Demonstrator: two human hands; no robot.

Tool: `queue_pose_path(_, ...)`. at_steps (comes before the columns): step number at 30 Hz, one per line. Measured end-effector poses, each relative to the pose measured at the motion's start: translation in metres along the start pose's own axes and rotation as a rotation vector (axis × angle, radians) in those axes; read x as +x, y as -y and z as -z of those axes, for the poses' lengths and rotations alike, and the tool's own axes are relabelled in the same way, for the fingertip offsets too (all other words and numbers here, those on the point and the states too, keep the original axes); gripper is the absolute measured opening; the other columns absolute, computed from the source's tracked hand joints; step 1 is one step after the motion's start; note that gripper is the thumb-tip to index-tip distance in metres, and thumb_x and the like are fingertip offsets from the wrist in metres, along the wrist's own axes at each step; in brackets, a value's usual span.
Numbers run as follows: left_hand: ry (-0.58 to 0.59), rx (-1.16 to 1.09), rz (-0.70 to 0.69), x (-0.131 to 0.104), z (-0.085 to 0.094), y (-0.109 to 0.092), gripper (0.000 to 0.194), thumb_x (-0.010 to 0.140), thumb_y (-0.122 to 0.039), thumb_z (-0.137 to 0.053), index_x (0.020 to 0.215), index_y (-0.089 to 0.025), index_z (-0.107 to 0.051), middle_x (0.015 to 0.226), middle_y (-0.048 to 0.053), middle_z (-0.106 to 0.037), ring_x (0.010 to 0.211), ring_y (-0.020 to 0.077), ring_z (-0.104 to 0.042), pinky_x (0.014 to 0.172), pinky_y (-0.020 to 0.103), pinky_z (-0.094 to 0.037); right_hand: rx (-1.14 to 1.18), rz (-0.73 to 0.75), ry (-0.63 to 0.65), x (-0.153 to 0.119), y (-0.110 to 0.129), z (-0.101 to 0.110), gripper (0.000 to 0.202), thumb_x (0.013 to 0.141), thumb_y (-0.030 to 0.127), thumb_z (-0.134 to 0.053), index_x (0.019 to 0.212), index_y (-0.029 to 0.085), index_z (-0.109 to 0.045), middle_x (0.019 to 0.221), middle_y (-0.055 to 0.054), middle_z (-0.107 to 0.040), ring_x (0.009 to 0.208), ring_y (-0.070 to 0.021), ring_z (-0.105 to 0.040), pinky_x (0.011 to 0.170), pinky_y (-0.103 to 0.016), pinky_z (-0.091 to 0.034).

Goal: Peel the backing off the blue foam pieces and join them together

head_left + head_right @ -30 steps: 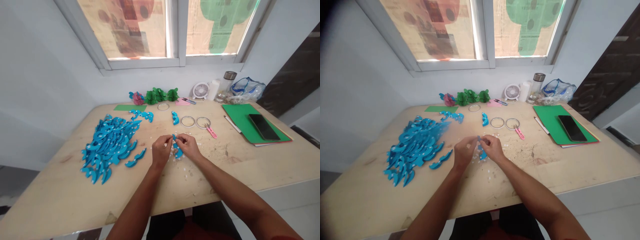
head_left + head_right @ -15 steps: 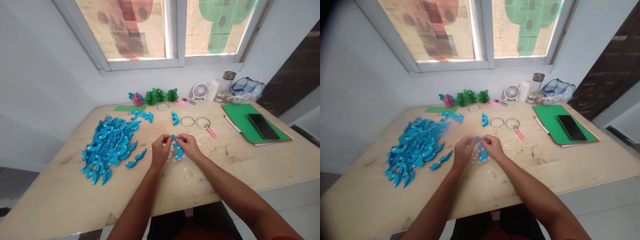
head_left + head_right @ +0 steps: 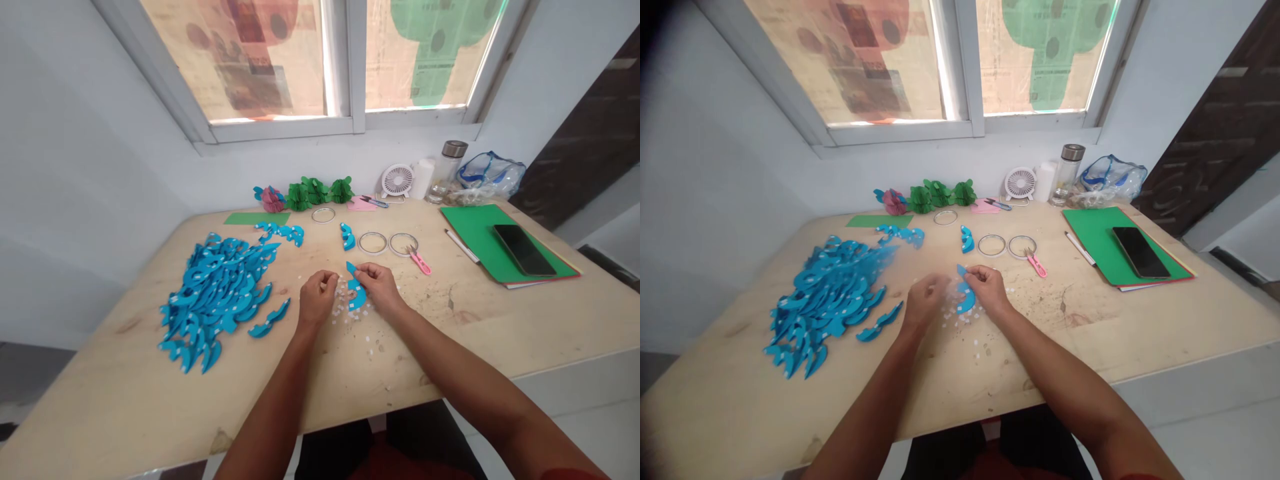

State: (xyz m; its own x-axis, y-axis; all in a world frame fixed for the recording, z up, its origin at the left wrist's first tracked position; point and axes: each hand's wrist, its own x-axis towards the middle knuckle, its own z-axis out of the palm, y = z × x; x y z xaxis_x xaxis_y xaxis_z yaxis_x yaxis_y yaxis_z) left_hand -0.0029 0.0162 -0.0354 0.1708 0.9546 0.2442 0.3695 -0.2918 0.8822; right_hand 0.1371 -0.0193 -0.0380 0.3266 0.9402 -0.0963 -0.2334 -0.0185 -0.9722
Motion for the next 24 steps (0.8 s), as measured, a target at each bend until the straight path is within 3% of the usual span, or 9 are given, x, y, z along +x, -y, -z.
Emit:
queue_pose_path(4,0.009,-0.077,0.034,0.0,0.0,-0.005,0.015,0.068,-0.029,-0.058,0.069,-0.017,-0.065,0.071,0.004,-0.067,0.066,0.0162,-0.059,0.059,0.025,-0.046,0.007,0.001,-0.015,-0.001,0.002,0.0,0.028,0.059,0.038,-0.069,0.073,0.014,-0.065,0.055,0.001,-0.059,0.046,-0.0097,-0.048,0.044,-0.021,-0.036)
queue_pose_path(7,0.112,-0.287,0.136,-0.002,-0.002,-0.012,0.023,0.065,-0.032,-0.063,0.081,-0.016,-0.066,0.076,0.005,-0.068,0.067,0.0167,-0.062,0.058,0.026,-0.048,0.017,-0.001,-0.02,0.0,0.002,0.0,0.029,0.059,0.039,-0.069,0.073,0.014,-0.064,0.055,0.0,-0.059,0.046,-0.0099,-0.049,0.044,-0.021,-0.037)
queue_pose_path(11,0.227,-0.457,0.231,-0.007,-0.007,-0.021,0.022,0.063,-0.031,-0.065,0.078,-0.015,-0.063,0.062,0.002,-0.065,0.055,0.0145,-0.06,0.051,0.025,-0.047,0.011,0.028,-0.014,-0.001,0.002,0.0,0.026,0.06,0.038,-0.068,0.073,0.015,-0.065,0.057,0.0,-0.06,0.047,-0.0104,-0.049,0.046,-0.022,-0.038)
queue_pose_path(19,0.009,-0.511,0.225,-0.007,-0.004,-0.025,0.016,0.063,-0.024,-0.064,0.075,-0.014,-0.06,0.06,-0.002,-0.062,0.054,0.0114,-0.059,0.053,0.023,-0.046,-0.058,0.027,0.058,-0.001,0.002,-0.001,0.021,0.067,0.037,-0.063,0.07,0.016,-0.064,0.057,0.002,-0.058,0.049,-0.009,-0.047,0.049,-0.021,-0.036)
queue_pose_path(24,-0.027,-0.498,0.213,-0.006,-0.004,-0.024,0.015,0.063,-0.024,-0.064,0.074,-0.015,-0.059,0.06,-0.002,-0.062,0.055,0.012,-0.059,0.054,0.023,-0.046,-0.143,0.063,0.142,0.0,-0.002,0.0,0.021,0.068,0.036,-0.062,0.068,0.015,-0.063,0.054,0.003,-0.054,0.049,-0.0089,-0.046,0.048,-0.021,-0.033)
